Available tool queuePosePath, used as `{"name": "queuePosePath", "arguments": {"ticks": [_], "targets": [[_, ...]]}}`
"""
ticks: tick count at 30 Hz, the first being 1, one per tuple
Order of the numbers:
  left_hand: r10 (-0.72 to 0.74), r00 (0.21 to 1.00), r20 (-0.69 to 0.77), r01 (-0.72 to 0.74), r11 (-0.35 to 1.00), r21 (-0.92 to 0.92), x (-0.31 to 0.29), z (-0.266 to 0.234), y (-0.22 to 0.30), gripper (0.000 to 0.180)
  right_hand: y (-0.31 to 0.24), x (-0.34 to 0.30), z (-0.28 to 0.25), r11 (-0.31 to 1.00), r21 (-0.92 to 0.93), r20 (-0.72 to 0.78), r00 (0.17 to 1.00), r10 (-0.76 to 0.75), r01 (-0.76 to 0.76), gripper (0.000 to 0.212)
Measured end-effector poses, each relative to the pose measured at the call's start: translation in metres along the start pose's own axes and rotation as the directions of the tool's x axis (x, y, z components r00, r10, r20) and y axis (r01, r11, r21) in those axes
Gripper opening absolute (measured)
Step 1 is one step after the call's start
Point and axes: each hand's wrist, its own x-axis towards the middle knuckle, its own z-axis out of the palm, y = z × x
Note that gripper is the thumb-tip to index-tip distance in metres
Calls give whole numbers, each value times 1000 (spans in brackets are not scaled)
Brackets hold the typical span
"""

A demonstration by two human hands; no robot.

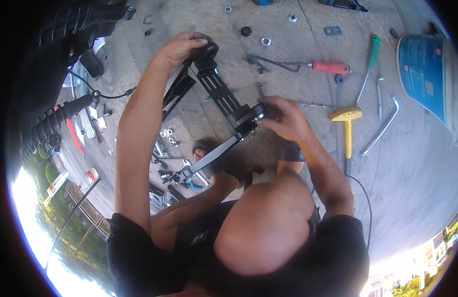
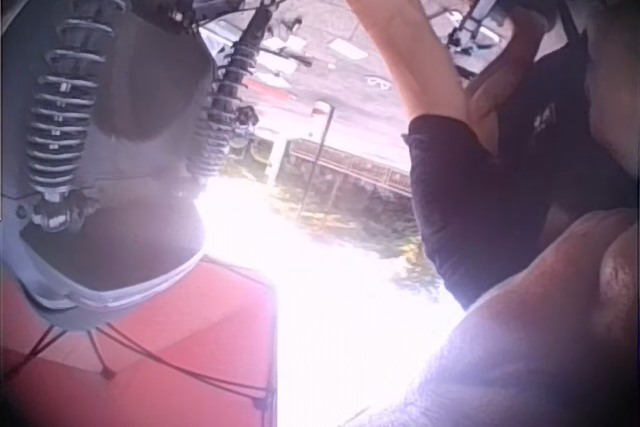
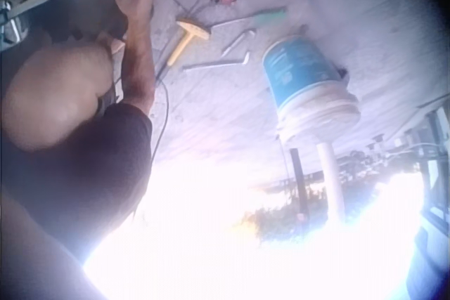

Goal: The person positions a black metal suspension bracket under a vehicle between two coilover shocks, aligns it with mounting points, and uses a wrench and hammer to secure it. The person repeatedly adjusts the bracket and tightens fasteners to fit it into place.

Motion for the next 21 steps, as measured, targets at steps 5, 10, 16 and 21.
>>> {"name": "queuePosePath", "arguments": {"ticks": [5, 10, 16, 21], "targets": [[-51, 999, -14, 49, 991, -125, 4, -6, -5, 37, 1, -4, 7, 995, 101, -66, 997, 29, -22, 45], [-24, 1000, -5, 22, 987, -159, 4, -9, -8, 35, 6, 1, 3, 959, 277, 39, 998, 56, -65, 47], [-17, 1000, 18, 19, 988, -155, 4, -9, -8, 31, 1, 8, -1, 964, 259, 68, 997, 45, -62, 40], [-2, 1000, 3, 2, 990, -144, -1, -6, -5, 32, -2, 13, 0, 994, -98, 15, 999, -44, 45, 33]]}}
